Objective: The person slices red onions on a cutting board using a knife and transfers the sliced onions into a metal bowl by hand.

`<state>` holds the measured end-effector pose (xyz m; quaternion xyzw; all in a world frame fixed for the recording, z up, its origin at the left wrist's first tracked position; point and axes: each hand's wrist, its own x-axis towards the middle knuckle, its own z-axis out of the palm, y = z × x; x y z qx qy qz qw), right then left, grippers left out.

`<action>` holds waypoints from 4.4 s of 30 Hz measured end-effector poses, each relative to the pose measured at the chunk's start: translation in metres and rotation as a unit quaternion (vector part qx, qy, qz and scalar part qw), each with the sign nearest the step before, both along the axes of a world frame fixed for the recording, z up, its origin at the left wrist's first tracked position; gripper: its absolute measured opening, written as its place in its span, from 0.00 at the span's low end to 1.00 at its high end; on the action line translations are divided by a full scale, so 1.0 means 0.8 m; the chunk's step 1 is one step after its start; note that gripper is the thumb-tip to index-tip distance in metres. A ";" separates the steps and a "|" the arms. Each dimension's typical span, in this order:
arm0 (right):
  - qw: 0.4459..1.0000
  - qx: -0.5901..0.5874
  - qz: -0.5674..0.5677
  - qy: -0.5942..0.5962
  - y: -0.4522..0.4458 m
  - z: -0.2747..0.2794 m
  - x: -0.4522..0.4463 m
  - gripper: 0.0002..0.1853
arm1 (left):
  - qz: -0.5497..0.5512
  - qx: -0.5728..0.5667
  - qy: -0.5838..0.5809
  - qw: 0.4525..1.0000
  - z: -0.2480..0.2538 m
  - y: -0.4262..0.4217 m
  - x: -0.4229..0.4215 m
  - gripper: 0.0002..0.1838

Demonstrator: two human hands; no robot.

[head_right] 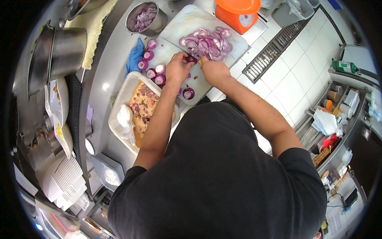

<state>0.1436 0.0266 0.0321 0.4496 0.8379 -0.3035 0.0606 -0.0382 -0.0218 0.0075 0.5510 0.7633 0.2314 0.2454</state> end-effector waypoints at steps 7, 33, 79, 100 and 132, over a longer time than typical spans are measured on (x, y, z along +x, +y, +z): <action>1.000 0.003 0.016 -0.021 -0.004 0.042 0.005 0.16 | 0.008 -0.006 -0.009 1.000 0.004 -0.001 0.002 0.22; 0.999 -0.023 -0.018 0.018 -0.003 -0.011 -0.009 0.17 | -0.014 0.004 0.020 1.000 0.005 -0.001 -0.002 0.21; 1.000 0.004 0.004 -0.018 0.004 0.008 -0.012 0.11 | 0.030 -0.018 -0.135 0.990 -0.020 0.019 -0.020 0.14; 1.000 0.002 -0.018 -0.022 -0.012 0.003 -0.017 0.12 | 0.032 -0.023 -0.154 0.987 -0.008 0.015 -0.018 0.14; 0.996 -0.071 -0.033 0.037 -0.031 -0.019 0.037 0.20 | -0.186 -0.064 0.227 0.954 0.048 -0.056 -0.023 0.19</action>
